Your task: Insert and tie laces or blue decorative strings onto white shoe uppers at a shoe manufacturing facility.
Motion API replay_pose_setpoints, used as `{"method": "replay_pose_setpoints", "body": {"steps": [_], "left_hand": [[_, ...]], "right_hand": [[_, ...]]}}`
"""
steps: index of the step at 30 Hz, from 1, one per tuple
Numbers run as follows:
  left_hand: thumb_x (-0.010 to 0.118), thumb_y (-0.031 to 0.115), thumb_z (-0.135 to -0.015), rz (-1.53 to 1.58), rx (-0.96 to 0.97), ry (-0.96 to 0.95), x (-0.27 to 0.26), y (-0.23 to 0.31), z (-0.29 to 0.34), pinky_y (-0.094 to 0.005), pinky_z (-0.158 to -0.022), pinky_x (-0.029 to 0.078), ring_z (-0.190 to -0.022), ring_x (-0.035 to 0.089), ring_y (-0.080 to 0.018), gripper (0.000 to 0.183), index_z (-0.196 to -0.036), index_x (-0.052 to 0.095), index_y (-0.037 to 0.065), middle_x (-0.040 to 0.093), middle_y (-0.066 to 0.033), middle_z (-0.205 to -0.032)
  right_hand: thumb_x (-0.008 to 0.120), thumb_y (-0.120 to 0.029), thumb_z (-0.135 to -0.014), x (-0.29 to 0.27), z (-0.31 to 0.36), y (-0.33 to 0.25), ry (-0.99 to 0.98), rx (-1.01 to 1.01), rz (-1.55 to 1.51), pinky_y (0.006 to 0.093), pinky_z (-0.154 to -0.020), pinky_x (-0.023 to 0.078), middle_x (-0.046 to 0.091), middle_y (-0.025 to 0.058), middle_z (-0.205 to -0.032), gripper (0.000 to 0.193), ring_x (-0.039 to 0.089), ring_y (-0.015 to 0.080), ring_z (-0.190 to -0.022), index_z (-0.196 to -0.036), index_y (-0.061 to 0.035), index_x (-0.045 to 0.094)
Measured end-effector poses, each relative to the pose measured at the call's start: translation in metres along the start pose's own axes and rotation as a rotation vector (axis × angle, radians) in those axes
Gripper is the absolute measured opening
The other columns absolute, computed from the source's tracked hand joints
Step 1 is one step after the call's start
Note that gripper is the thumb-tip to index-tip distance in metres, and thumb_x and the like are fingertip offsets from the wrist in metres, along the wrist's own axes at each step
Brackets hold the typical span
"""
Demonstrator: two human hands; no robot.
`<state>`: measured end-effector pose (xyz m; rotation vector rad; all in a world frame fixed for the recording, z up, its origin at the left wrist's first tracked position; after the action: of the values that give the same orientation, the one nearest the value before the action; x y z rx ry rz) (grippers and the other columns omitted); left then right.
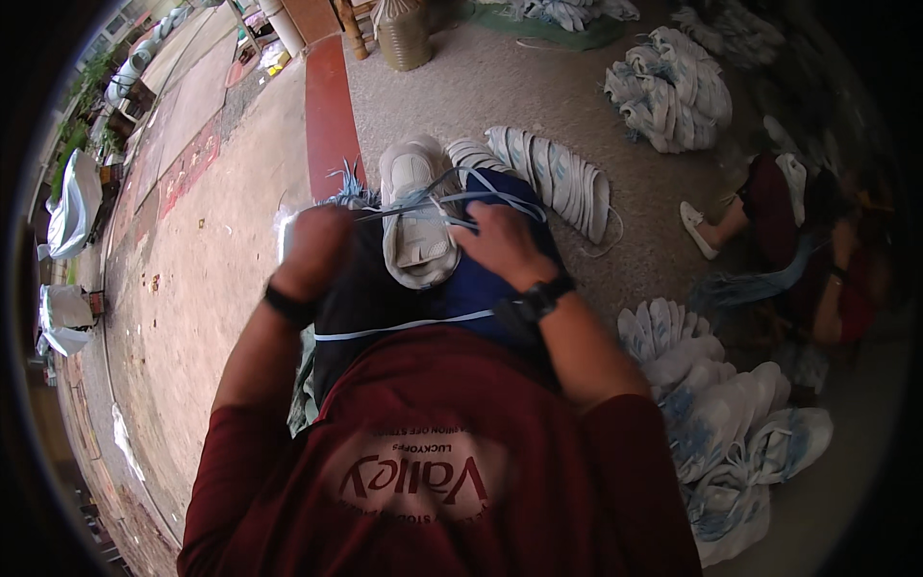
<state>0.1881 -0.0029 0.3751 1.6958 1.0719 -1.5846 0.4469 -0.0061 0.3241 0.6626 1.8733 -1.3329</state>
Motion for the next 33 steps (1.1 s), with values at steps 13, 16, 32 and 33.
{"method": "replay_pose_setpoints", "body": {"steps": [13,16,32,33], "left_hand": [[0.051,0.012,-0.075,0.024,-1.093,-0.350,0.129,-0.136,0.305,-0.0477,-0.070,0.047,-0.081,0.059,-0.0387,0.011,-0.077,0.059,0.004,0.061,-0.0213,-0.083],[0.050,0.006,-0.073,0.187,-0.759,-0.023,0.116,-0.112,0.202,-0.0462,-0.070,0.046,-0.081,0.058,-0.0388,0.013,-0.080,0.060,0.005,0.060,-0.0212,-0.082],[0.060,0.011,-0.075,0.774,-0.467,0.408,0.063,0.000,-0.026,-0.0408,-0.063,0.049,-0.068,0.061,-0.0368,0.011,-0.075,0.061,0.000,0.061,-0.0203,-0.069],[0.060,0.011,-0.075,0.773,-0.468,0.402,0.064,-0.001,-0.028,-0.0408,-0.063,0.049,-0.068,0.061,-0.0368,0.011,-0.075,0.061,0.000,0.061,-0.0203,-0.069]], "right_hand": [[0.058,-0.018,-0.073,-0.100,0.097,0.156,-0.375,0.425,0.257,0.0390,-0.078,0.047,0.062,0.0193,-0.091,0.031,0.060,0.0354,-0.088,-0.099,-0.0015,0.062],[0.060,-0.012,-0.073,-0.061,0.031,0.105,-0.044,0.155,-0.108,0.0328,-0.072,0.048,0.064,0.0149,-0.085,0.030,0.062,0.0257,-0.080,-0.100,0.0003,0.061],[0.061,-0.006,-0.077,0.037,-0.057,0.002,-0.172,0.283,-1.065,0.0192,-0.056,0.039,0.056,-0.0034,-0.064,0.005,0.050,0.0045,-0.060,-0.075,-0.0023,0.063],[0.061,-0.006,-0.077,0.037,-0.057,0.007,-0.173,0.287,-1.070,0.0192,-0.056,0.039,0.056,-0.0034,-0.064,0.005,0.050,0.0045,-0.060,-0.075,-0.0023,0.063]]}}
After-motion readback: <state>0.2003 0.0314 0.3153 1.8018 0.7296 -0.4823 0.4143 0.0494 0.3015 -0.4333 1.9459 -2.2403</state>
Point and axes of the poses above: each hand's wrist, its own z-axis away from the middle knuckle, its own x-axis out of the palm, y = z × x, the point moved 1 cm from there along -z, towards the middle knuckle
